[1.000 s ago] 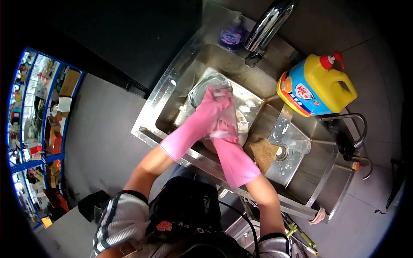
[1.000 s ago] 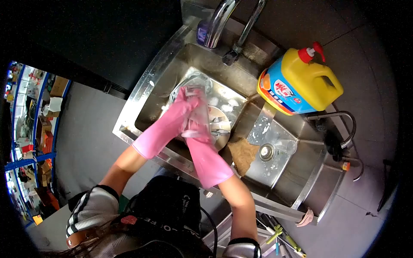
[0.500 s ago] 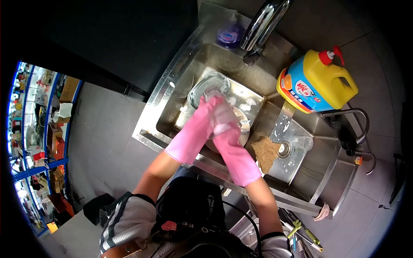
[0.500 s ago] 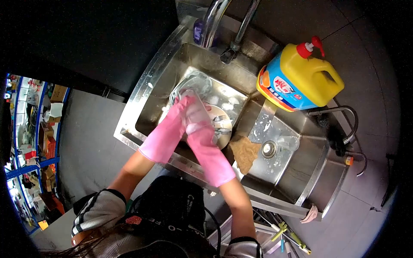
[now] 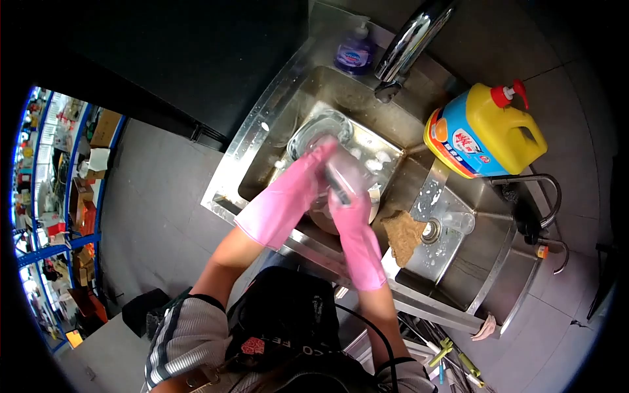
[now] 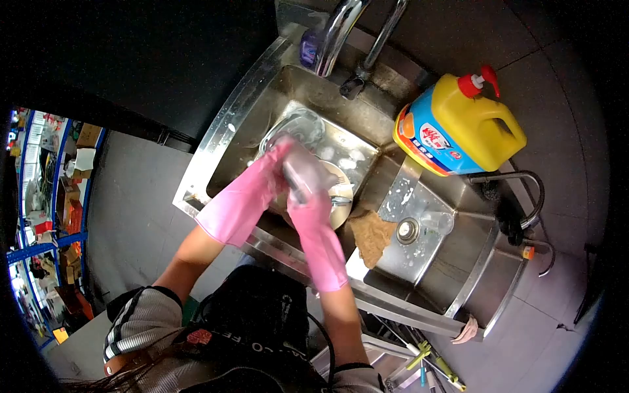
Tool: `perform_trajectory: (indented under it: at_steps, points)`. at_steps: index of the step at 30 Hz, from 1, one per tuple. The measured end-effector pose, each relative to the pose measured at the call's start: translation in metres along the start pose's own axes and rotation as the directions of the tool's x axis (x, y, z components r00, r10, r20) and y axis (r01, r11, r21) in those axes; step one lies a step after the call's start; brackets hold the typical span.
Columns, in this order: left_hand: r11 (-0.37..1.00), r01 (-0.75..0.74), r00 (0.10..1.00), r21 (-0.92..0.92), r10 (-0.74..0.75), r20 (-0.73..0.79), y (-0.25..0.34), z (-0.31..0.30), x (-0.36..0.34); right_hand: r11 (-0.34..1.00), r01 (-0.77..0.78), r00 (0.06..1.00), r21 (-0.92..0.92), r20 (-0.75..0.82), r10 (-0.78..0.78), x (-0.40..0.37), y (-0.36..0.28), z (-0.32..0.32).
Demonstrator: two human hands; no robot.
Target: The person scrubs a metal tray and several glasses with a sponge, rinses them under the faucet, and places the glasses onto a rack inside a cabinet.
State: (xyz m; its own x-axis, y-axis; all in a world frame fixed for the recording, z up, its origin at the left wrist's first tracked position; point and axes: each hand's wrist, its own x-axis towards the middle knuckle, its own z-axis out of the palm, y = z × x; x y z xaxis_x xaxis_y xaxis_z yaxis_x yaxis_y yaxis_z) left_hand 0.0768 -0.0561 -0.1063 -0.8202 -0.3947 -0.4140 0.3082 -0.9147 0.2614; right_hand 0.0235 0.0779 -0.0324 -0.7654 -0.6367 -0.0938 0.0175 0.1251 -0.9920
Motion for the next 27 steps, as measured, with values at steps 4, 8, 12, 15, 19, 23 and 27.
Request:
perform_trajectory:
  at_steps: [4, 8, 12, 15, 19, 23, 27]
  points:
    - [0.981, 0.083, 0.948, -0.174, -0.131, -0.289, -0.012, 0.022, 0.021, 0.994, 0.107, 0.993, -0.019, 0.055, -0.106, 0.009, 0.013, 0.012]
    - [0.994, 0.025, 0.97, -0.108, -0.05, -0.236, -0.009, 0.06, -0.019, 0.9, 0.042, 0.993, 0.433, 0.081, -0.086, 0.011, 0.024, 0.018]
    - [0.964, 0.173, 0.982, -0.202, -0.184, -0.036, -0.012, 0.048, -0.018, 0.534, 0.036, 0.96, 0.845, 0.12, -0.255, 0.015, 0.021, 0.017]
    - [0.995, 0.084, 0.975, 0.06, -0.07, -0.212, 0.004, 0.062, -0.034, -0.041, -0.163, 0.552, 0.986, 0.056, -0.832, 0.058, 0.027, 0.043]
    - [0.997, -0.045, 0.963, 0.057, 0.058, -0.265, 0.002, 0.048, -0.015, 0.695, 0.11, 0.857, 0.711, 0.286, -0.428, 0.023, 0.015, 0.032]
    - [0.991, -0.018, 0.995, -0.13, 0.005, -0.1, 0.001, 0.056, -0.038, 0.904, 0.138, 0.9, 0.404, 0.33, -0.285, 0.018, 0.017, 0.034]
    - [0.981, 0.025, 0.987, -0.193, -0.055, -0.149, 0.004, 0.033, -0.03, 0.912, 0.126, 0.908, 0.391, 0.323, -0.265, 0.021, 0.016, 0.031]
